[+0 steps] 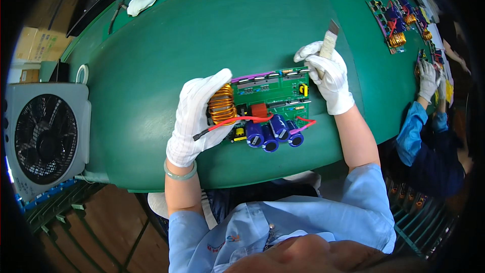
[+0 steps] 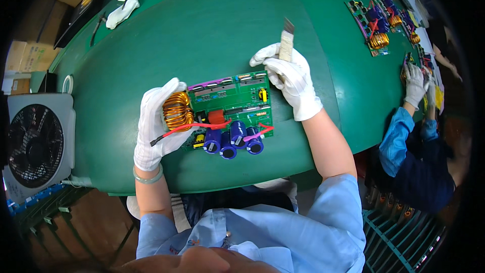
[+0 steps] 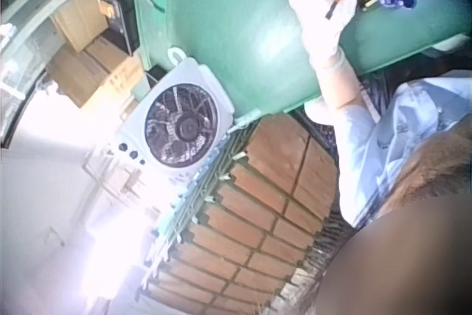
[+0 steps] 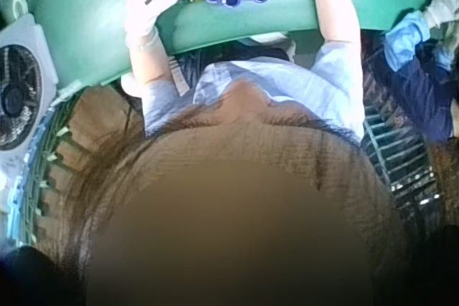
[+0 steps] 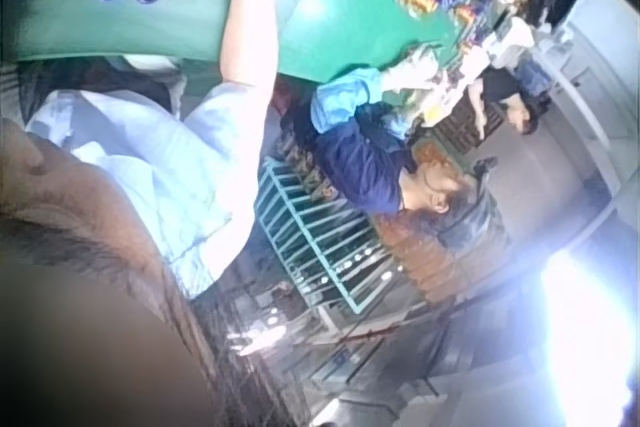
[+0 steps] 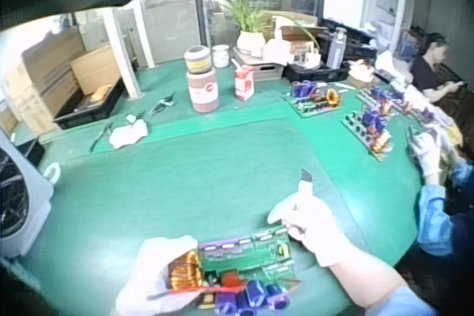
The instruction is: The person applies a white substance to a green circuit board using a small metal spatula. They then flip the board and use the spatula to adjust components, including a large copper coil and capacitors. The person repeats this process with multiple boards, placing finished units into a green bin.
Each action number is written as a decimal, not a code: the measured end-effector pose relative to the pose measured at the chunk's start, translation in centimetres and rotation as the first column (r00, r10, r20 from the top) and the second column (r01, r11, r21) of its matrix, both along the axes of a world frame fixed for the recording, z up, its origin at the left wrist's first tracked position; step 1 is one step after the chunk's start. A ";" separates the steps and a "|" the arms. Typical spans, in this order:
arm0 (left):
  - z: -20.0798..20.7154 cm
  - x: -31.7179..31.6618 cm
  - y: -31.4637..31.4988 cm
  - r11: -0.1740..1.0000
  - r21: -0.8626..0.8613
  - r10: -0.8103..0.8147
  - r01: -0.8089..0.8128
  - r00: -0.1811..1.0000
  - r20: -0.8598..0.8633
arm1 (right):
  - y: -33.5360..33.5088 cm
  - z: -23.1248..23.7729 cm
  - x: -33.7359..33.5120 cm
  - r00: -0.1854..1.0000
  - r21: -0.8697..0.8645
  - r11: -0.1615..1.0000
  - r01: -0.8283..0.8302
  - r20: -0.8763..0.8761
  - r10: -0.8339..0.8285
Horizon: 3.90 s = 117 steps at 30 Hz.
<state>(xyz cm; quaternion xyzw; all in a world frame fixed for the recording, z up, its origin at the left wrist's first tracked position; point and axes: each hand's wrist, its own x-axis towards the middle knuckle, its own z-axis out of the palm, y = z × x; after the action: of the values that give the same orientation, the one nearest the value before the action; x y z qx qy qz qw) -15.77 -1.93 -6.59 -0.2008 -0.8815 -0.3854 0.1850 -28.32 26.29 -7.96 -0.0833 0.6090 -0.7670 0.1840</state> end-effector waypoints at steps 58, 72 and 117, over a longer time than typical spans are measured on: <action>-1.8 -0.8 0.5 0.992 -0.038 0.122 -0.117 0.971 0.206 | 2.4 3.7 -0.3 0.810 0.384 0.723 -0.574 0.137 0.570; -0.5 -0.1 -1.2 0.999 0.048 0.004 -0.020 0.947 0.322 | 1.9 1.4 -0.2 0.936 0.391 0.867 -0.309 -0.037 0.350; -1.8 0.3 -6.1 0.729 0.645 -0.088 -0.229 0.903 0.421 | -0.9 -1.2 -0.4 0.969 0.508 0.861 -0.030 -0.198 0.150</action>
<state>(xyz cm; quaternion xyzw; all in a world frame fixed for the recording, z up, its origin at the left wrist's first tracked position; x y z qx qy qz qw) -15.52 -8.01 -8.38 0.0042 -0.7040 -0.7073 0.0648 -28.74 25.38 -9.12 -0.1497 0.7998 -0.5579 0.1632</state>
